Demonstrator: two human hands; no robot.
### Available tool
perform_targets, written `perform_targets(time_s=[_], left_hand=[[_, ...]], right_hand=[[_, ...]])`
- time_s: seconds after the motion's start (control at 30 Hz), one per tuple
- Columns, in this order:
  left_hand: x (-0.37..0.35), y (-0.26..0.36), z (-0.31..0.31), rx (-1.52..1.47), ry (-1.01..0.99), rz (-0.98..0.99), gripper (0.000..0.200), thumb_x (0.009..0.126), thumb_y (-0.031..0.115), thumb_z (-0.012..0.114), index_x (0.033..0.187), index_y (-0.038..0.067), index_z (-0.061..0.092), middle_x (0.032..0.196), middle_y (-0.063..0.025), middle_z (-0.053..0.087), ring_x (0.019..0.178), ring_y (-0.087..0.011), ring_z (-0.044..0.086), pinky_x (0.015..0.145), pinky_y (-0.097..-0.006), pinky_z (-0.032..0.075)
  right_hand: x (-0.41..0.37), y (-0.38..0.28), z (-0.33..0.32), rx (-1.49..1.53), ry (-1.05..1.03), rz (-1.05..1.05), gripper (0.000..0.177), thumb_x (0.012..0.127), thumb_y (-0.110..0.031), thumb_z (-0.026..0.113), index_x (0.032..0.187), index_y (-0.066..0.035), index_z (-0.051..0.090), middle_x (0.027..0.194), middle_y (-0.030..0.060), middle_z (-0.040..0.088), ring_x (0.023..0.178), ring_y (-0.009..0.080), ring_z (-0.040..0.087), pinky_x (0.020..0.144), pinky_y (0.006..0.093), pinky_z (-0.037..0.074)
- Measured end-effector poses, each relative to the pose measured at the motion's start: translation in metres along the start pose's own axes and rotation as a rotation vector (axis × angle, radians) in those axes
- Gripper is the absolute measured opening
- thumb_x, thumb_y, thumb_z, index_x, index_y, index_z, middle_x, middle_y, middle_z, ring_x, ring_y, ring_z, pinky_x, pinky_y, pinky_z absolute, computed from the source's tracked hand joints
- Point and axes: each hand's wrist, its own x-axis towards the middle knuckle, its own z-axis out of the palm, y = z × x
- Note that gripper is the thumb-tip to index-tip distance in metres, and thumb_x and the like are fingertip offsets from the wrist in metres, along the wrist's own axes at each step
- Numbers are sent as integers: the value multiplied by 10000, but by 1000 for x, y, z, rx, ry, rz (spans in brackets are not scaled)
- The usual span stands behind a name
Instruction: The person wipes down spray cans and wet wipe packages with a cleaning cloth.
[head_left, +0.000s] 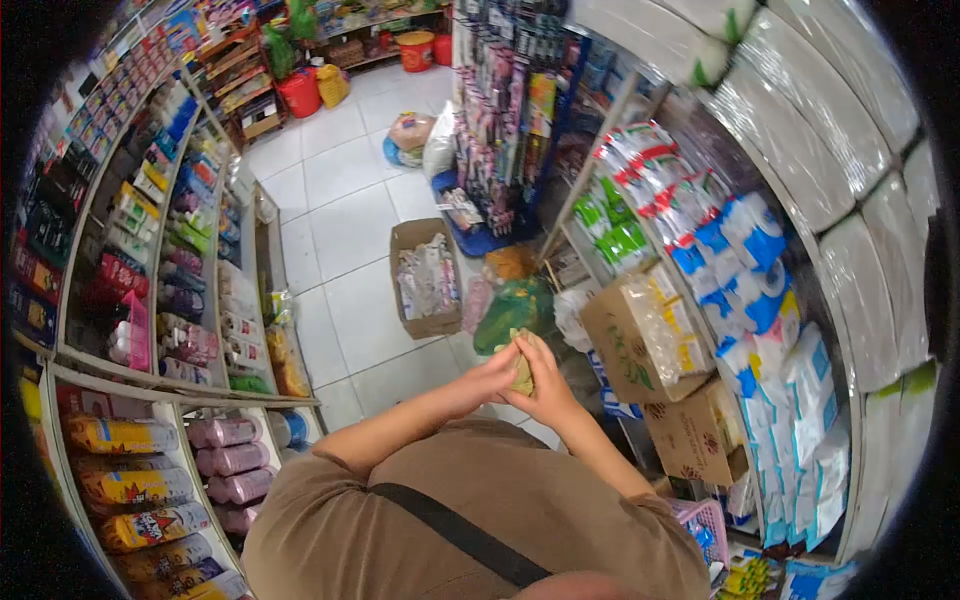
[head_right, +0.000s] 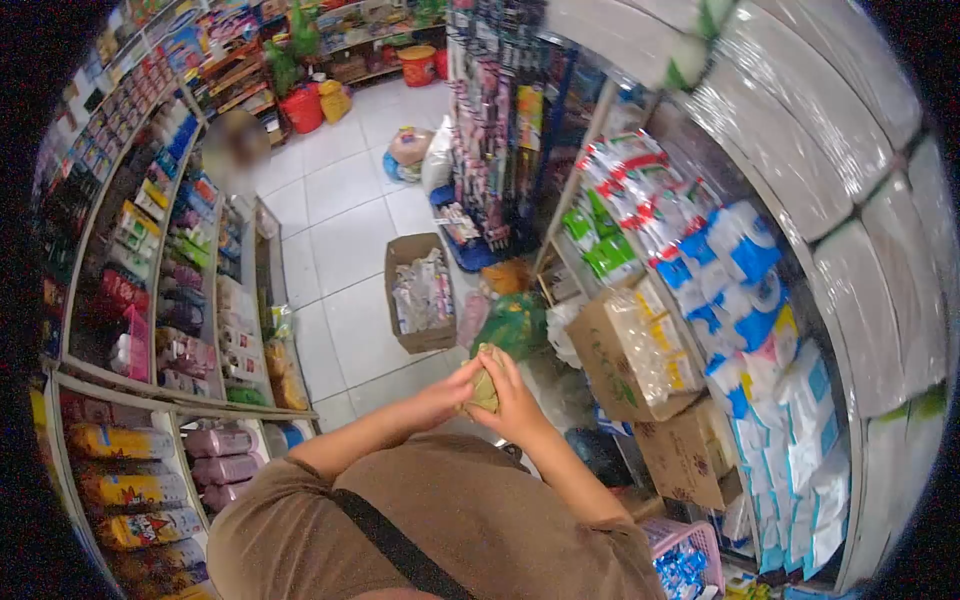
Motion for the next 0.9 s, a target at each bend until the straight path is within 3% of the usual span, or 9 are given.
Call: perform_targets(time_s=[0.1,0.13,0.23,0.27,0.37,0.4,0.5,0.7,0.9], left_hand=[[-34,28,-32,40,76,37,716,904,328,457,1402,55,20,1438,-88,132,1292,-199,209,1035,-307,220],[-46,40,-43,7,100,44,751,892,305,489,1398,40,2,1435,-113,129,1296,-204,194,1032,-318,225],[-81,68,-74,135,177,80,771,882,272,514,1394,32,-9,1430,-128,138,1293,-210,204,1031,-324,229],[-89,66,-89,242,222,199,779,871,234,539,1396,40,-3,1421,-139,163,1279,-213,238,1026,-322,241],[-121,73,-131,324,299,212,784,862,193,552,1397,45,-2,1422,-134,164,1277,-215,247,1023,-319,249],[-132,78,-141,321,307,246,762,864,179,538,1402,75,8,1449,-103,100,1300,-216,197,1023,-351,268],[-168,80,-170,265,454,234,750,851,111,554,1400,57,45,1429,-135,158,1293,-232,227,1030,-344,242],[-235,82,-209,49,832,257,629,868,207,523,1383,85,183,1375,-171,269,1220,-305,358,940,-400,377],[-281,85,-255,-17,1009,309,601,868,328,508,1354,81,256,1323,-166,341,1135,-288,441,888,-385,417]], right_hand=[[40,-10,37,27,-63,-53,736,679,-174,707,1304,-71,333,1308,223,334,1196,386,372,965,395,353],[54,-15,50,111,-66,-40,676,690,-151,684,1280,-49,372,1285,215,386,1203,368,370,988,392,322],[97,-26,89,144,-167,-65,670,691,-147,675,1285,-65,376,1302,199,383,1208,346,377,989,383,325],[111,-33,99,149,-207,-58,660,696,-140,660,1291,-81,378,1311,175,390,1207,327,385,989,373,328],[150,-45,137,176,-248,-190,648,706,-89,634,1299,-133,377,1272,166,428,1157,329,435,952,358,373],[162,-52,148,185,-258,-217,632,712,-76,621,1295,-144,387,1270,153,435,1143,323,448,942,358,383],[193,-68,179,154,-330,-256,604,719,-72,610,1282,-149,403,1252,154,450,1125,330,457,929,362,392],[258,-73,219,143,-344,-296,462,728,-123,602,1175,-110,484,1154,157,503,1049,342,494,891,360,409],[327,-64,269,231,-393,-251,454,718,-136,617,1152,-90,493,1143,156,510,1080,316,480,915,368,390]])
